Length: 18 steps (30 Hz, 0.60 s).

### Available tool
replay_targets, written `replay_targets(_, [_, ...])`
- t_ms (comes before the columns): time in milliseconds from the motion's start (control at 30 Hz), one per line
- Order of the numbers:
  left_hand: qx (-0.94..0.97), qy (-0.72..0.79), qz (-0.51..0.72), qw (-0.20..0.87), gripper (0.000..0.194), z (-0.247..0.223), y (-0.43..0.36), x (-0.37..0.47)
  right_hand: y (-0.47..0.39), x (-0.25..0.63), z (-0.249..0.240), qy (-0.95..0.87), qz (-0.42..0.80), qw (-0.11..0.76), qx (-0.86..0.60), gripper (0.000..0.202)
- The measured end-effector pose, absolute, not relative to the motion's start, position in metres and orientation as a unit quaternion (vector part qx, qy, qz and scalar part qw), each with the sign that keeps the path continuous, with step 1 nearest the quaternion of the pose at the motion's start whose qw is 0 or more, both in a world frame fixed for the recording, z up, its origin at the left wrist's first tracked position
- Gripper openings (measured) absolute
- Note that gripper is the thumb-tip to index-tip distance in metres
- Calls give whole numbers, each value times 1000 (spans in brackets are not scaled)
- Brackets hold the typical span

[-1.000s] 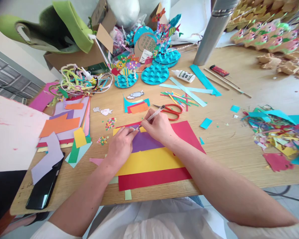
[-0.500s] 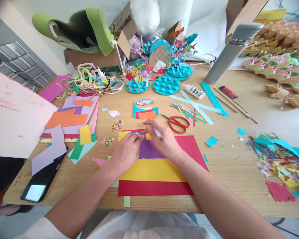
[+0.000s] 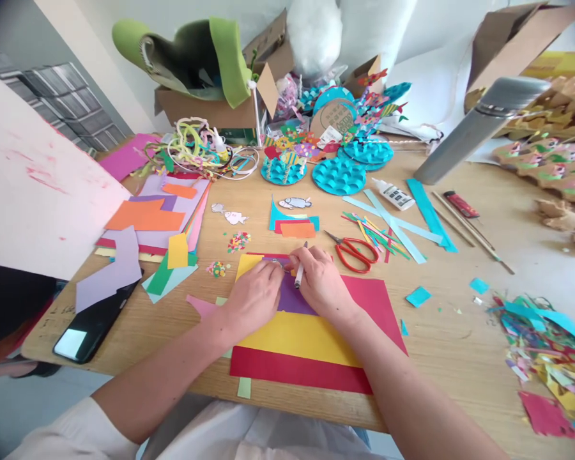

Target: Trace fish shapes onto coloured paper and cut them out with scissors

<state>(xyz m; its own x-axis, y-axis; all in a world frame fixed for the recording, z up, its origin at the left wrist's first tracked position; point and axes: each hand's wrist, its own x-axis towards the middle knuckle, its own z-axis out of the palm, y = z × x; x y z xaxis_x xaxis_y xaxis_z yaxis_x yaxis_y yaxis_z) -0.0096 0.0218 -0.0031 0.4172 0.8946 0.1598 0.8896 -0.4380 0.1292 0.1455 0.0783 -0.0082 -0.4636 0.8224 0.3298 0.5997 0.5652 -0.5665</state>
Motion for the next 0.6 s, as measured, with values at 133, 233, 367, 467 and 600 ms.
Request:
replay_targets(133, [833, 545, 99, 2, 18, 5, 16, -6, 78, 146, -8, -842, 184, 292, -414, 18])
replay_targets(233, [819, 565, 97, 9, 19, 9, 12, -3, 78, 147, -7, -849, 177, 284, -410, 18])
replay_targets(367, [795, 600, 68, 52, 29, 13, 6, 1, 77, 147, -5, -855, 176, 275, -402, 17])
replay_targets(467, [775, 624, 39, 86, 36, 14, 2, 1, 77, 147, -3, -860, 179, 265, -399, 15])
replay_targets(600, [763, 638, 30, 102, 37, 14, -3, 0, 78, 147, -3, -865, 175, 252, -397, 16])
